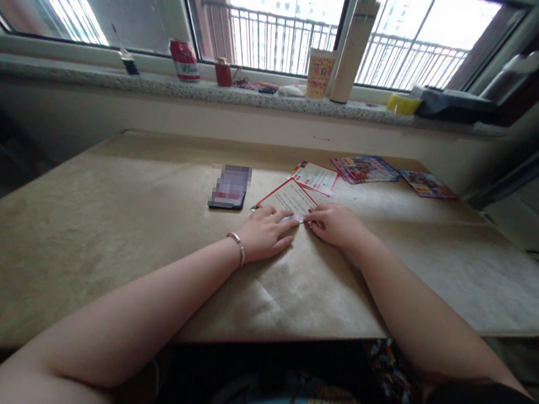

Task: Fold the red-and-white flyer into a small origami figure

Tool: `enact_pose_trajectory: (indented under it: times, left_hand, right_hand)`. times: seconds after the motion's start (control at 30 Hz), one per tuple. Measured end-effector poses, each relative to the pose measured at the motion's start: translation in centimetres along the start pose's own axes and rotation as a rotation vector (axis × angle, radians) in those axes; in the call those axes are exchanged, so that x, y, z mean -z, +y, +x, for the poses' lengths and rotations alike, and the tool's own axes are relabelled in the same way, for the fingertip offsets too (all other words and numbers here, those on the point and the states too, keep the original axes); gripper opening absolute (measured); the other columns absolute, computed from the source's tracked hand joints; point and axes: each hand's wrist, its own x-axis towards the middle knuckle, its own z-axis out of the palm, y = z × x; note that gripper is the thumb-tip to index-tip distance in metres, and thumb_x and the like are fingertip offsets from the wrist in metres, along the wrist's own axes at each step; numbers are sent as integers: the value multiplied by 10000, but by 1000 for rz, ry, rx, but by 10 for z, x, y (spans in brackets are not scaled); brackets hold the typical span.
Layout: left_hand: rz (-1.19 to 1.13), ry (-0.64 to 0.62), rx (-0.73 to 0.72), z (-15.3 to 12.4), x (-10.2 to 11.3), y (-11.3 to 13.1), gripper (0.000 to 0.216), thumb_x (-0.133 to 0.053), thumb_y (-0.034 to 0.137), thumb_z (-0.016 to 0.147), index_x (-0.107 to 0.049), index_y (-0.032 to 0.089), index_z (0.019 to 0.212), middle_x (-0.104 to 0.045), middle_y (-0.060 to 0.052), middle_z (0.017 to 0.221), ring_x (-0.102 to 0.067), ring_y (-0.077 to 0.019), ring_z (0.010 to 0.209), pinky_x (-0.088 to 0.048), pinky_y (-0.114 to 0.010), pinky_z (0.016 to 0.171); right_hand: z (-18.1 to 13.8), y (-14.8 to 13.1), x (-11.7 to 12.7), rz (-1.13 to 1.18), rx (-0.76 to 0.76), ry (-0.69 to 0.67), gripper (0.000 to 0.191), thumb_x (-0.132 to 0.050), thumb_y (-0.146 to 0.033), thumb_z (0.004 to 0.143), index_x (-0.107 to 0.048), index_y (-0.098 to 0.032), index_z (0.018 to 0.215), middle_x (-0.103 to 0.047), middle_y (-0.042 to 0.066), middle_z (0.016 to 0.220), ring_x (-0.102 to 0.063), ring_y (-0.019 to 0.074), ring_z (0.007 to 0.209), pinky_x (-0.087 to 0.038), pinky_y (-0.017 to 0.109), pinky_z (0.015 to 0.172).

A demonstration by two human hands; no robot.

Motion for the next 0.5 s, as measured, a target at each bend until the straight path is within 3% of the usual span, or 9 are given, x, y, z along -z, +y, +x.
enact_pose_trajectory:
  times: [0.27,0.5]
  left_hand:
    - [-12,28,5,1,0,2,432,-426,448,931,-516,258,1308,-530,-41,1342,-470,-253,1146,-351,-422,1003]
    - [-18,11,-53,4,0,0,482,-419,490,926,-479,270,1351,-534,-38,1338,-446,-258,1188,-237,-451,1099]
  right_hand:
    - [2,-4,2,-49,43,-52,307,-478,-255,871,-752,-195,998,-688,90,987,-626,189,874,-435,282,781]
    - [3,-1,0,26,85,-31,299,-476,-232,871,-751,-173,973,-687,97,1000,-625,180,893,-441,273,821]
